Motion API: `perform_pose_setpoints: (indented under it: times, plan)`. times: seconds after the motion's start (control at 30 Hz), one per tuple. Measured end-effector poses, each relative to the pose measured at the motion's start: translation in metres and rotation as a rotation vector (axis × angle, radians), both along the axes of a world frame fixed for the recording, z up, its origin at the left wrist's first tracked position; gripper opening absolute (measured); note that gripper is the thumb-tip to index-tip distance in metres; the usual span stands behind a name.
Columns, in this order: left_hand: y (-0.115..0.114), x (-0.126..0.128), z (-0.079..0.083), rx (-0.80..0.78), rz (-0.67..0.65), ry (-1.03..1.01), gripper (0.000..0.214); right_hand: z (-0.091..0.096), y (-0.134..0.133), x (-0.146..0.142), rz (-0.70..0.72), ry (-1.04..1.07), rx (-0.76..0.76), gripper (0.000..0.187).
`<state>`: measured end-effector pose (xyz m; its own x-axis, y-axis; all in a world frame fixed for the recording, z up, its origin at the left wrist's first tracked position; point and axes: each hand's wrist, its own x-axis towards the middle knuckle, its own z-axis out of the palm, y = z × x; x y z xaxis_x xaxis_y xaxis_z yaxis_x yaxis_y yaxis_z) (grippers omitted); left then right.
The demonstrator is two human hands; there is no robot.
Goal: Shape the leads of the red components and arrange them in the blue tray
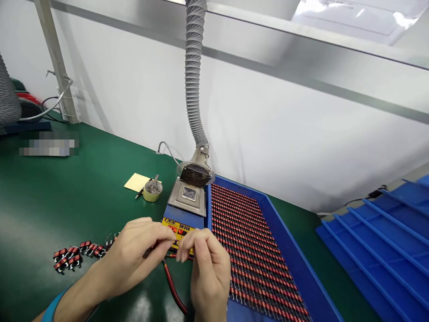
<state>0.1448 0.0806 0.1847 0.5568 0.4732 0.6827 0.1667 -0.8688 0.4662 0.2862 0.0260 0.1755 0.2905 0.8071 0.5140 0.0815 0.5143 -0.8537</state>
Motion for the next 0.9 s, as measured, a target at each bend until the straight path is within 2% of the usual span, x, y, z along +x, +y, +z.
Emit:
perform_pose_setpoints:
  times: [0.03, 0.1, 0.17, 0.23, 0.27, 0.37, 0.43, 0.47, 0.53, 0.57, 0.63, 0.7, 0.77, 0.8, 0.83, 0.9]
  plan:
    - [-0.001, 0.000, 0.000, -0.037, 0.006, -0.026, 0.015, 0.000, -0.001, 0.001, -0.046, -0.028, 0.051, 0.027]
    - [-0.002, 0.000, 0.000, -0.117, 0.000, -0.057, 0.013, -0.002, -0.003, 0.002, -0.168, -0.217, 0.152, 0.015]
    - [-0.003, 0.000, 0.001, -0.147, -0.005, -0.061, 0.013, -0.005, -0.005, 0.002, -0.252, -0.415, 0.231, 0.028]
    - [-0.003, 0.001, 0.002, -0.090, -0.006, -0.047, 0.016, -0.005, -0.005, 0.001, -0.274, -0.476, 0.197, 0.019]
    - [-0.003, 0.001, 0.002, -0.042, -0.007, -0.027, 0.017, -0.005, -0.004, 0.000, -0.237, -0.434, 0.120, 0.014]
    - [-0.003, 0.001, 0.001, 0.055, -0.013, 0.044, 0.020, -0.001, -0.001, -0.002, 0.064, -0.103, -0.124, 0.032]
    - [-0.004, 0.000, 0.001, 0.016, -0.009, 0.030, 0.019, 0.001, 0.001, 0.000, 0.199, 0.071, -0.081, 0.036]
    - [-0.005, -0.001, 0.002, -0.037, -0.009, 0.000, 0.017, 0.001, 0.001, 0.001, 0.187, 0.082, -0.023, 0.031]
    - [-0.006, -0.003, 0.003, -0.190, -0.024, -0.053, 0.014, 0.000, 0.000, 0.004, 0.063, -0.051, 0.086, 0.011]
    - [-0.007, -0.003, 0.004, -0.267, -0.042, -0.067, 0.013, -0.001, -0.001, 0.004, -0.010, -0.162, 0.130, 0.013]
    - [-0.008, -0.003, 0.004, -0.357, -0.080, -0.076, 0.011, -0.004, -0.003, 0.003, -0.143, -0.375, 0.234, 0.034]
    - [-0.007, -0.002, 0.004, -0.308, -0.073, -0.066, 0.012, -0.006, -0.004, -0.001, -0.266, -0.490, 0.305, 0.035]
    - [-0.006, -0.001, 0.004, -0.144, -0.032, -0.021, 0.016, -0.005, -0.004, -0.005, -0.313, -0.447, 0.206, 0.019]
    - [-0.005, 0.000, 0.003, -0.057, -0.013, 0.013, 0.019, -0.004, -0.003, -0.007, -0.258, -0.360, 0.098, 0.016]
    - [-0.005, 0.001, 0.002, 0.011, -0.003, 0.049, 0.022, -0.003, -0.002, -0.008, -0.154, -0.236, -0.016, 0.022]
    - [-0.005, 0.002, 0.002, 0.057, -0.004, 0.077, 0.024, 0.000, 0.000, -0.008, 0.094, 0.020, -0.148, 0.033]
